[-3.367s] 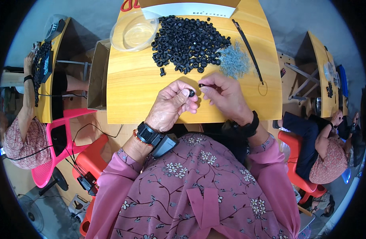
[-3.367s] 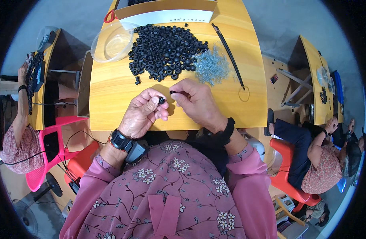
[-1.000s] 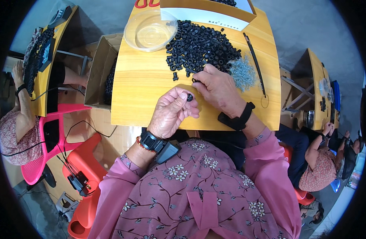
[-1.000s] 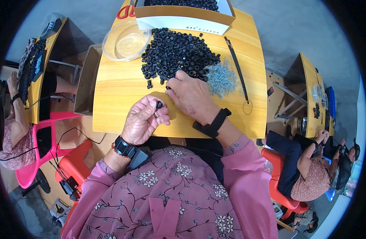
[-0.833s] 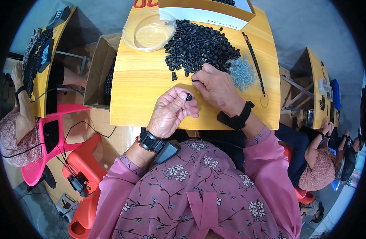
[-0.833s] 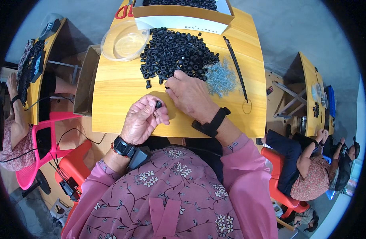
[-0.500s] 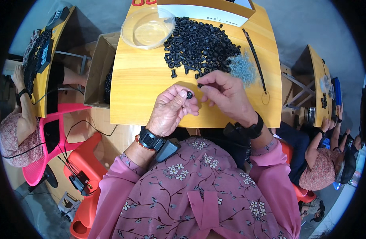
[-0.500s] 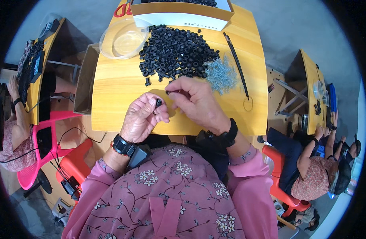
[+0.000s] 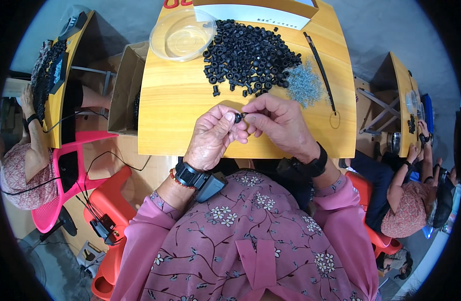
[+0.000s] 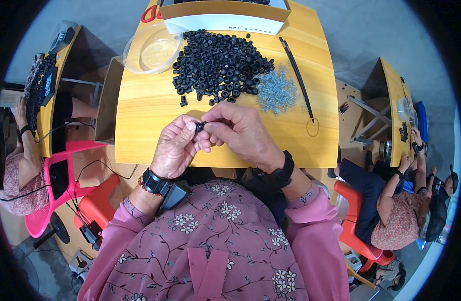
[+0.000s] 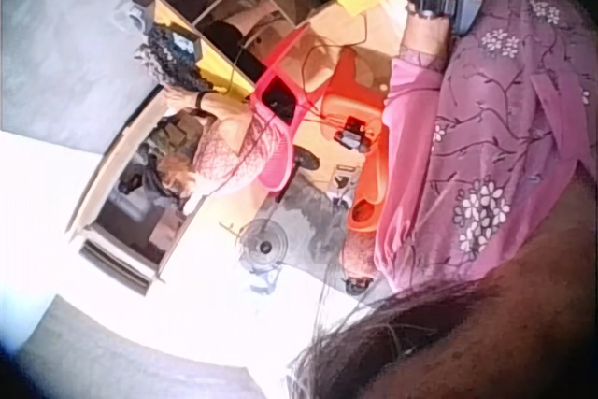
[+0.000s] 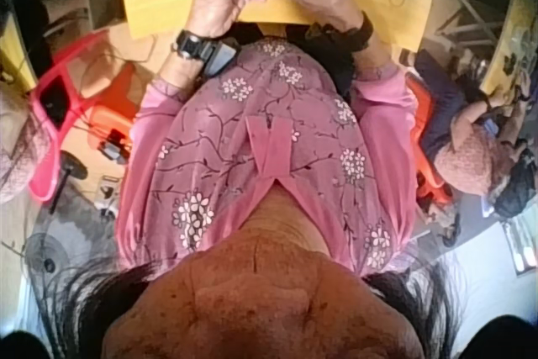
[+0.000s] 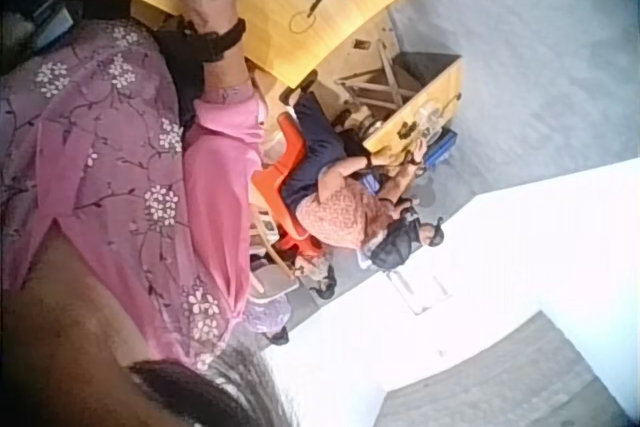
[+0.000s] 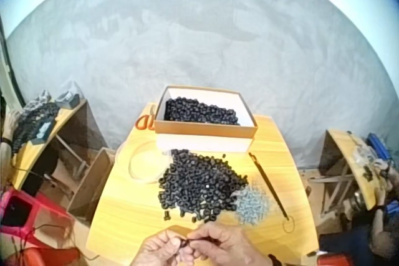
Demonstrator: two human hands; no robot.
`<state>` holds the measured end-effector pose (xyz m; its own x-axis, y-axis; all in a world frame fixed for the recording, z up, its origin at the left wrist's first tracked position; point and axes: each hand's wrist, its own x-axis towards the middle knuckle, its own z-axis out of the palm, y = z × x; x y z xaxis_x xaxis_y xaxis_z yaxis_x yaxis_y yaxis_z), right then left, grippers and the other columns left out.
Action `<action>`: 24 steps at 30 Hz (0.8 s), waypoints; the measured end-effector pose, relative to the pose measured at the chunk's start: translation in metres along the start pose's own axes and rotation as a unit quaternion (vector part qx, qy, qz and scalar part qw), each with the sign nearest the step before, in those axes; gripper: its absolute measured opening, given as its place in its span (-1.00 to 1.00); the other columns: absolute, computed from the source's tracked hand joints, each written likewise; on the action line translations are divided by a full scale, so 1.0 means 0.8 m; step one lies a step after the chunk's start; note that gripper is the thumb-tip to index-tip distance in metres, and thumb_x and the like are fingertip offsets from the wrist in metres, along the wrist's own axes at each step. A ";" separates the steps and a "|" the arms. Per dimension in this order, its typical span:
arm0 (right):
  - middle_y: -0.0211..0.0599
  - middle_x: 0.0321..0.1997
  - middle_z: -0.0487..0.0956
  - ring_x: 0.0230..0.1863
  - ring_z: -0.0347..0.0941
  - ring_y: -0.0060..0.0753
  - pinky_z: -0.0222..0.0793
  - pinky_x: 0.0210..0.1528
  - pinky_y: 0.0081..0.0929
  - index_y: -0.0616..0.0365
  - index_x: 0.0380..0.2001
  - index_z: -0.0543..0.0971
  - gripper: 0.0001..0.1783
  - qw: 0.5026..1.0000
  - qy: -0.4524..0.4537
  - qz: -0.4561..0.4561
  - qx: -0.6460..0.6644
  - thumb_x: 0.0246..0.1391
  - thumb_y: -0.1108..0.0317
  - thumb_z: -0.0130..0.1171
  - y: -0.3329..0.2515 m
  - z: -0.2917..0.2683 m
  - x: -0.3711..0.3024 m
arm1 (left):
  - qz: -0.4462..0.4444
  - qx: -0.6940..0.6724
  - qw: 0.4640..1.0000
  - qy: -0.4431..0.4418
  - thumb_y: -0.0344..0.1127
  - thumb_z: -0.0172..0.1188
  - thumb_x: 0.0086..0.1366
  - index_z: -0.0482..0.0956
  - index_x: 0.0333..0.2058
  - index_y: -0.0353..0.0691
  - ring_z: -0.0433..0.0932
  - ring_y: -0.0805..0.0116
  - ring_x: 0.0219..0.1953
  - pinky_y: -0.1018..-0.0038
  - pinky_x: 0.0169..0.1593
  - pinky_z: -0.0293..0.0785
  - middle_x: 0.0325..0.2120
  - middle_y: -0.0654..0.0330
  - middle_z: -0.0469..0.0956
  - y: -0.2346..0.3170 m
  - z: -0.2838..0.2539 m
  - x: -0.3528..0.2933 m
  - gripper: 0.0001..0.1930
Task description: Assembling and trimming small black plastic or rubber components on a wooden table.
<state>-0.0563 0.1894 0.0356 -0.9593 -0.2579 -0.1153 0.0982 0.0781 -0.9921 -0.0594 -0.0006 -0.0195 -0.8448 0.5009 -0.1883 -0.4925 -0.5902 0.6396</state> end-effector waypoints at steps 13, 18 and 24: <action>-0.40 -0.37 0.55 -0.40 0.51 -0.68 0.47 -0.34 -0.69 0.34 -0.23 0.59 -0.89 1.000 0.002 -0.021 -0.010 0.19 0.55 0.16 0.005 0.000 0.002 | -0.003 0.024 1.000 0.017 -0.23 0.04 0.47 0.46 -0.19 -0.30 0.57 0.37 -0.42 0.49 -0.28 0.57 -0.39 0.13 0.58 0.001 0.006 0.000 -0.78; -0.40 -0.38 0.51 -0.37 0.49 -0.63 0.43 -0.33 -0.64 0.29 -0.25 0.61 -0.90 0.995 0.023 -0.080 -0.056 0.15 0.55 0.18 0.009 0.003 0.003 | -0.001 0.026 0.999 0.024 -0.24 0.03 0.47 0.45 -0.21 -0.30 0.57 0.38 -0.46 0.52 -0.32 0.55 -0.40 0.14 0.59 0.002 0.009 0.001 -0.79; -0.37 -0.41 0.48 -0.37 0.44 -0.52 0.37 -0.32 -0.56 0.26 -0.28 0.62 -0.90 0.979 0.028 -0.144 -0.141 0.10 0.55 0.22 0.012 0.001 0.010 | -0.005 0.016 0.999 0.028 -0.24 0.03 0.47 0.46 -0.22 -0.29 0.56 0.40 -0.48 0.52 -0.35 0.55 -0.40 0.15 0.60 0.002 0.008 0.000 -0.79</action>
<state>-0.0627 0.1875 0.0250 -0.9504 -0.2558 0.1771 -0.2473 0.2757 -0.9289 -0.0590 0.0025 -0.0136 -0.8503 0.4706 -0.2355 -0.4950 -0.5635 0.6614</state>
